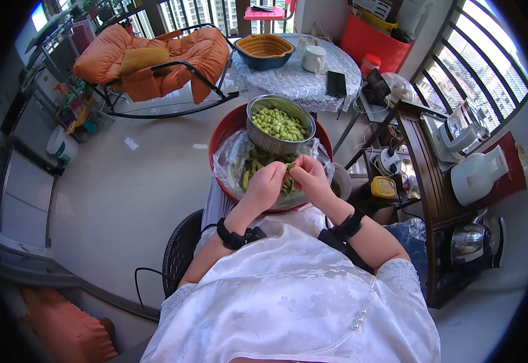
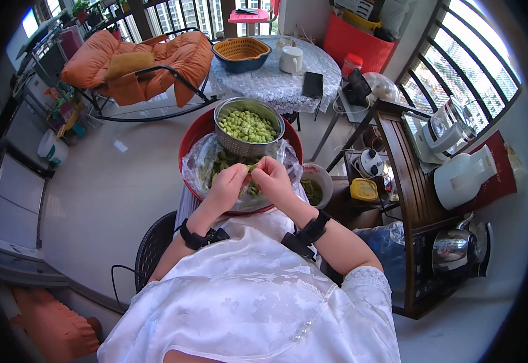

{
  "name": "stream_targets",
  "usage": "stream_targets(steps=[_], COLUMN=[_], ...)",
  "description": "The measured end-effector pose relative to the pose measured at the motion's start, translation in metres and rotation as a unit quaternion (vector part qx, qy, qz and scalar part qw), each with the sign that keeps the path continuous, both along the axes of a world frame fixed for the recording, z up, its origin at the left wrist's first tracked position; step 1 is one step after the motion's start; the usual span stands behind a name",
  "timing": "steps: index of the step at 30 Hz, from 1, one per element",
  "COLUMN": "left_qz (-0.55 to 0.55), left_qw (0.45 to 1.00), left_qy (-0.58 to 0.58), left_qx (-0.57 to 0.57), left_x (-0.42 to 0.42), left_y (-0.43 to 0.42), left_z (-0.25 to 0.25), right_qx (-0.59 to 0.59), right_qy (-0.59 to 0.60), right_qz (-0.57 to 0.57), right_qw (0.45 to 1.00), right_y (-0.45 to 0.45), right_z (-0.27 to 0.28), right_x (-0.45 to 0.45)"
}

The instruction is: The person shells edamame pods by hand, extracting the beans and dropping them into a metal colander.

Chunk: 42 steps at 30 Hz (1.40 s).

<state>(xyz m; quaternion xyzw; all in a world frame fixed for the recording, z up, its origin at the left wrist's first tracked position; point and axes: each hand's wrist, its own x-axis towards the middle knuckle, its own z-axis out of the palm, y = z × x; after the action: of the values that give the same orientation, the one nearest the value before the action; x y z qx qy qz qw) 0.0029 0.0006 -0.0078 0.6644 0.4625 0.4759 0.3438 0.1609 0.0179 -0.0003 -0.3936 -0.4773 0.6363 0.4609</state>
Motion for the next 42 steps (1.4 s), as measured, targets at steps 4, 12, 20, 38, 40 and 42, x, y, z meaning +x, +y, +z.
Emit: stream_targets(steps=[4, 12, 20, 38, 40, 42], left_qz=[-0.089, -0.101, -0.092, -0.019, -0.022, -0.024], left_qw=[0.969, 0.954, 0.971, 0.99, 0.989, 0.987], left_qy=[-0.152, -0.171, -0.11, -0.022, -0.019, -0.016], left_qx=[-0.175, -0.225, -0.191, -0.136, -0.146, -0.157], left_x=[-0.007, -0.007, -0.008, -0.006, -0.007, -0.008], left_y=[0.004, 0.005, 0.006, 0.005, 0.007, 0.007], left_z=[0.001, 0.002, 0.003, -0.001, -0.003, -0.002], right_qx=[0.06, 0.116, 0.072, 0.05, 0.056, 0.061], right_qy=[-0.049, -0.09, -0.066, -0.06, -0.075, -0.091], right_qz=[0.004, 0.01, 0.042, 0.107, 0.109, 0.112], right_qw=[0.997, 0.989, 0.994, 0.991, 0.99, 0.988], right_y=[0.006, 0.01, 0.011, 0.018, 0.021, 0.018], right_z=[-0.01, -0.008, -0.001, -0.006, -0.013, -0.011], right_x=[0.002, 0.007, 0.01, 0.015, 0.017, 0.015])
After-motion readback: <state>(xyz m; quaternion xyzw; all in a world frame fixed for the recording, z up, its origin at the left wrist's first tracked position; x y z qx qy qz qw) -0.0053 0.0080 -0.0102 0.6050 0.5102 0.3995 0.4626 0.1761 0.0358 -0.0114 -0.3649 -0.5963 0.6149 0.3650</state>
